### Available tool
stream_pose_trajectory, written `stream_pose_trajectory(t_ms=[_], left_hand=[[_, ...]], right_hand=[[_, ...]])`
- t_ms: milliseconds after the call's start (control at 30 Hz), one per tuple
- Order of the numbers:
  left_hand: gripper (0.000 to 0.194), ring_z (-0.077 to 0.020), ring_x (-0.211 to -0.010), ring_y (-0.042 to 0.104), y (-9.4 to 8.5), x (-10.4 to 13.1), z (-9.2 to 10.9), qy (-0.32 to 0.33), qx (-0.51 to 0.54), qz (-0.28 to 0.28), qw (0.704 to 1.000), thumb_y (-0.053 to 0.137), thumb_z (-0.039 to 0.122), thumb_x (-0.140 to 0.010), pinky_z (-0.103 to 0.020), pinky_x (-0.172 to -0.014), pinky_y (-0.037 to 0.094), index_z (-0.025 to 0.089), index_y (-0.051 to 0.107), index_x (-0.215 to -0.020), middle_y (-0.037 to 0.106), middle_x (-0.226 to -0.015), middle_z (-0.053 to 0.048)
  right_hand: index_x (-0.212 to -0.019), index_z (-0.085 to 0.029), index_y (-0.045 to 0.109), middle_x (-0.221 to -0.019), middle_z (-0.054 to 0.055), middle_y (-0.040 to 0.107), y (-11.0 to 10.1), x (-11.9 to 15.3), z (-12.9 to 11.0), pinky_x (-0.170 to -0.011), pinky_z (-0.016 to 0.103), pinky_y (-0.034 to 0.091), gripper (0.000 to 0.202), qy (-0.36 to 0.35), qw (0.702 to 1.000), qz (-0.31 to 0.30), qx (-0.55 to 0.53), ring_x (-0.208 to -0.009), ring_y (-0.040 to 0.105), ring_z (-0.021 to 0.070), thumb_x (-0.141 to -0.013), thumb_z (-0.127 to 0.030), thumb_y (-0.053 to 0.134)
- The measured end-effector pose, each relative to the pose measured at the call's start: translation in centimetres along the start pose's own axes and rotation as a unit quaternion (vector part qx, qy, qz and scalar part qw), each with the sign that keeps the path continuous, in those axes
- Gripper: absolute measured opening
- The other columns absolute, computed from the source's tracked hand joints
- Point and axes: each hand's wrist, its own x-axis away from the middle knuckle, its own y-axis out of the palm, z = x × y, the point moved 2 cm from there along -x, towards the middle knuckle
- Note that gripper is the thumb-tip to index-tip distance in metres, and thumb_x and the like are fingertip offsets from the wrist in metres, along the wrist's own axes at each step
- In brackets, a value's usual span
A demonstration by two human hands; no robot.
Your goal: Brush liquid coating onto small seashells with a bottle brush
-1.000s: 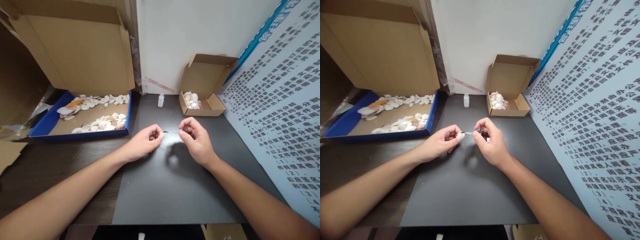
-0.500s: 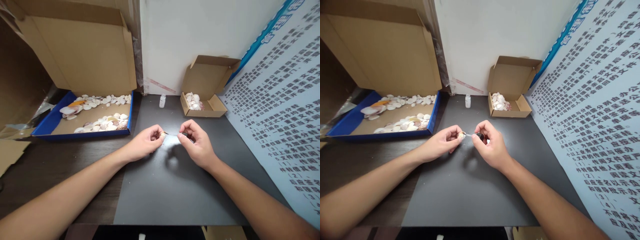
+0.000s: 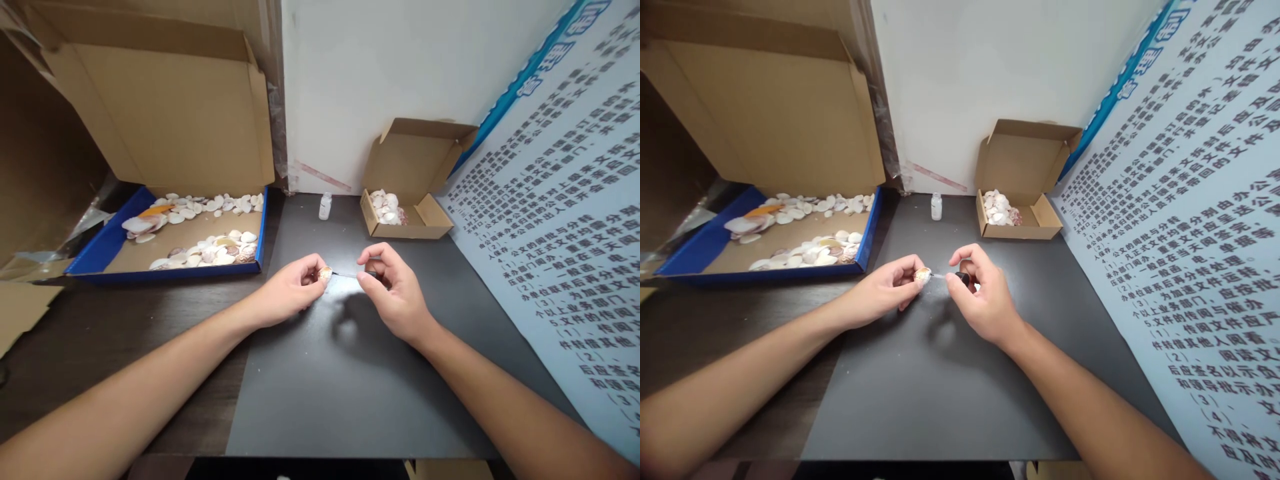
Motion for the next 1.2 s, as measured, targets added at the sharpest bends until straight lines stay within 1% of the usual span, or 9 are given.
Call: stream_pose_trajectory(t_ms=[100,200,400,567,600,767,900,1000,1200], left_hand=[[0.02,-0.0084,-0.054,0.039,-0.1,0.0,0.0,0.004,-0.003,0.001,1.0,0.054,0.036,-0.089,-0.022,-0.051,0.031,0.021,0.045,-0.082,0.041,-0.063,0.008],[0.018,-0.0085,-0.054,0.039,0.0,0.0,-0.1,0.008,0.001,-0.001,1.0,0.054,0.034,-0.089,-0.022,-0.052,0.032,0.021,0.045,-0.081,0.041,-0.062,0.008],[0.022,-0.0067,-0.049,0.035,0.1,-0.5,-0.4,0.021,0.01,0.013,1.0,0.055,0.037,-0.089,-0.021,-0.047,0.03,0.02,0.045,-0.08,0.04,-0.061,0.009],[0.022,-0.0066,-0.046,0.036,-0.4,-0.7,-0.7,0.001,0.055,-0.001,0.998,0.056,0.038,-0.088,-0.021,-0.045,0.029,0.021,0.044,-0.083,0.041,-0.061,0.01],[0.021,-0.0067,-0.046,0.036,-0.5,-0.6,-0.7,-0.004,0.055,-0.012,0.998,0.056,0.037,-0.089,-0.021,-0.045,0.028,0.021,0.044,-0.083,0.042,-0.059,0.01],[0.018,-0.0072,-0.051,0.034,-0.5,-0.4,-0.4,-0.002,0.075,-0.021,0.997,0.059,0.032,-0.088,-0.022,-0.05,0.027,0.02,0.046,-0.082,0.041,-0.061,0.009],[0.02,-0.0091,-0.062,0.038,-0.4,-0.5,-0.3,-0.001,0.074,-0.015,0.997,0.058,0.033,-0.087,-0.023,-0.059,0.032,0.019,0.046,-0.079,0.043,-0.07,0.006],[0.022,-0.0105,-0.065,0.037,-0.3,-0.5,-0.3,-0.012,0.071,-0.026,0.997,0.057,0.036,-0.087,-0.024,-0.061,0.032,0.019,0.047,-0.08,0.043,-0.072,0.005],[0.022,-0.0104,-0.064,0.035,-0.3,-0.4,0.0,-0.011,0.065,-0.054,0.996,0.056,0.036,-0.089,-0.024,-0.06,0.031,0.018,0.047,-0.08,0.041,-0.07,0.005]], right_hand=[[-0.094,-0.022,0.048,-0.057,-0.01,0.037,0.2,0.1,0.0,-0.051,0.025,0.028,0.008,-0.017,1.0,-0.014,-0.006,-0.05,0.033,0.0104,-0.088,-0.023,0.054],[-0.093,-0.022,0.048,-0.057,-0.01,0.037,0.3,0.0,-0.1,-0.052,0.025,0.03,0.009,-0.018,1.0,-0.016,-0.005,-0.05,0.034,0.0104,-0.087,-0.024,0.055],[-0.092,-0.024,0.046,-0.061,-0.009,0.041,0.1,0.0,-0.6,-0.053,0.025,0.035,0.016,0.003,1.0,0.003,0.007,-0.053,0.041,0.0111,-0.086,-0.026,0.06],[-0.092,-0.023,0.048,-0.065,-0.007,0.044,0.5,0.3,-0.5,-0.053,0.025,0.037,0.013,0.021,1.0,0.0,-0.003,-0.055,0.041,0.0113,-0.089,-0.028,0.059],[-0.092,-0.023,0.048,-0.065,-0.007,0.044,0.6,0.3,-0.3,-0.053,0.024,0.037,0.012,0.017,1.0,0.0,-0.009,-0.056,0.041,0.0113,-0.089,-0.028,0.058],[-0.092,-0.024,0.049,-0.067,-0.006,0.045,0.8,0.2,0.7,-0.053,0.023,0.039,0.011,0.002,1.0,-0.007,-0.014,-0.056,0.044,0.0109,-0.089,-0.023,0.059],[-0.089,-0.024,0.048,-0.066,-0.007,0.045,0.1,0.4,1.0,-0.049,0.021,0.036,0.011,0.011,1.0,0.018,-0.001,-0.053,0.04,0.01,-0.089,-0.02,0.058],[-0.09,-0.025,0.049,-0.067,-0.006,0.046,-0.4,0.6,0.9,-0.048,0.021,0.035,0.009,0.001,0.999,0.044,0.002,-0.053,0.041,0.0099,-0.09,-0.018,0.055],[-0.088,-0.024,0.049,-0.064,-0.007,0.045,-0.2,0.8,0.7,-0.049,0.02,0.038,0.009,-0.016,0.999,0.016,0.029,-0.052,0.042,0.0091,-0.089,-0.017,0.056]])
